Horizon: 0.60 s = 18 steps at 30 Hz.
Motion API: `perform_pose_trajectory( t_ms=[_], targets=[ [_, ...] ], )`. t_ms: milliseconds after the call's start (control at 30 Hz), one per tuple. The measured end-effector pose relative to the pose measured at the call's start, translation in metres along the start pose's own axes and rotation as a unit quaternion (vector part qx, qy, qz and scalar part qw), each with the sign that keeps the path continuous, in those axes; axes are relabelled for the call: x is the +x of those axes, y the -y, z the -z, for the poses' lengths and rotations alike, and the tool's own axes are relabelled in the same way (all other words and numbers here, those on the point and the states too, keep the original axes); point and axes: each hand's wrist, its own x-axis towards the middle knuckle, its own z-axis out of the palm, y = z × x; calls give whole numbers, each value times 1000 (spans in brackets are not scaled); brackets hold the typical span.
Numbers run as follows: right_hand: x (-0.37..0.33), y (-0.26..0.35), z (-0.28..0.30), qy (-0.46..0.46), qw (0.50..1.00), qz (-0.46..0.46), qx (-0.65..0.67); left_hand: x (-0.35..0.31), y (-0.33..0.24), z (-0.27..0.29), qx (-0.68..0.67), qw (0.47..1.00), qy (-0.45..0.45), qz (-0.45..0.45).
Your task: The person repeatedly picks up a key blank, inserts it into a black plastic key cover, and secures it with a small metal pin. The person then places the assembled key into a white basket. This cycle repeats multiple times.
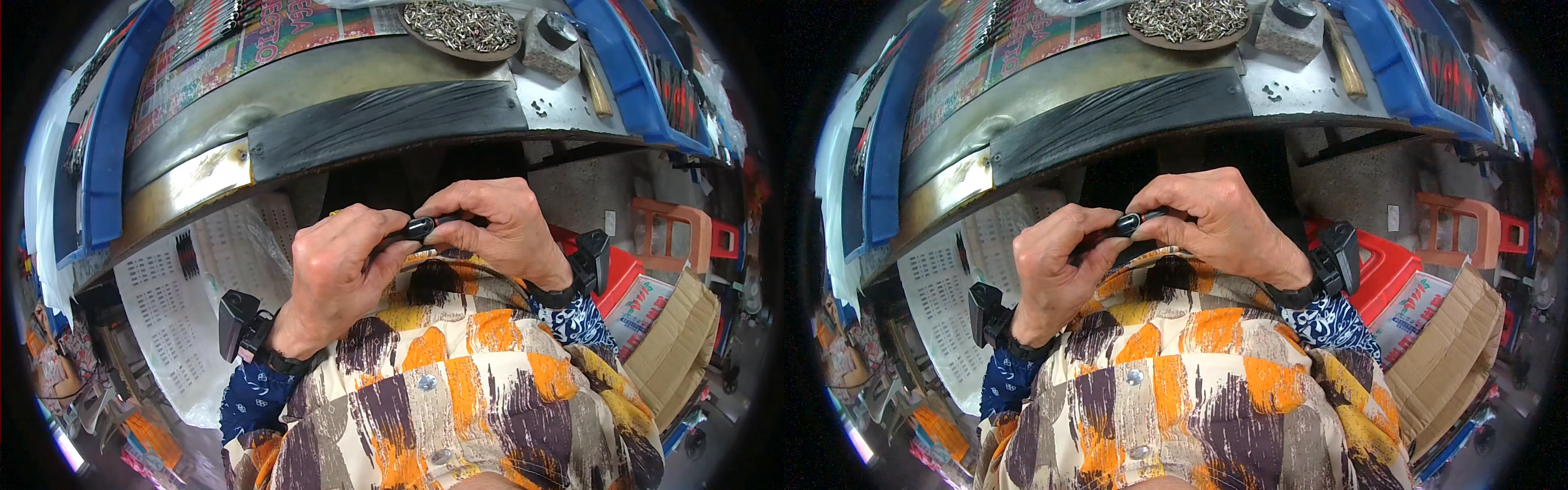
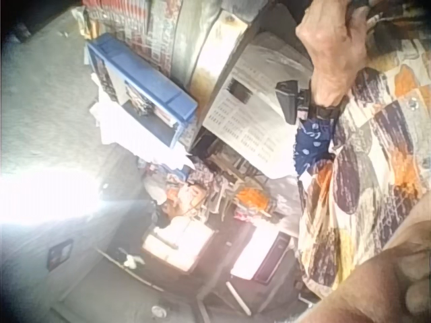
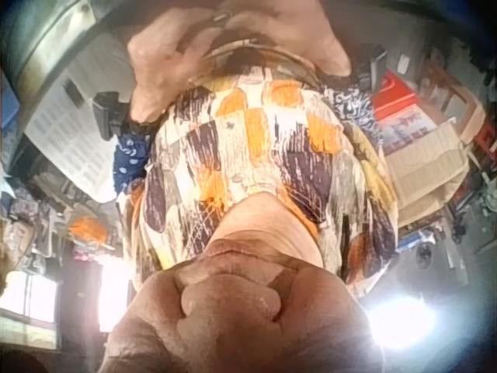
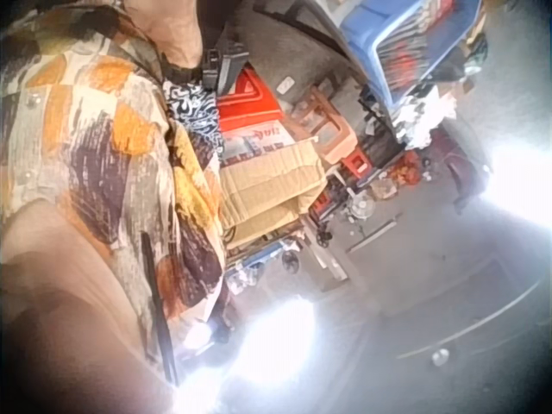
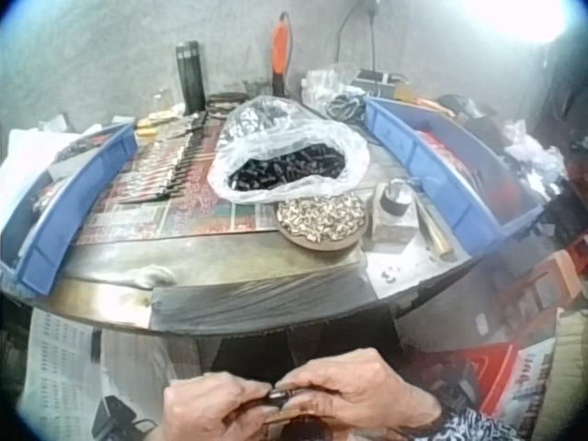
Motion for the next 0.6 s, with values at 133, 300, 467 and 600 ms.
perform_pose_trajectory(
  t_ms=[133,300,467,600],
  targets=[
    [0,0,1,15,1000,8,-10,-1,-1,-2,1,1000,-17,-12],
    [0,-3,-4,-5,999,39,-33,-2,-3,-5,8,999,-39,-14],
    [0,-5,-3,11,999,38,-28,-2,0,-1,-1,1000,-19,-19],
    [1,-4,-3,7,1000,5,5,-2,1,-3,-5,1000,-20,-20]
  ],
)
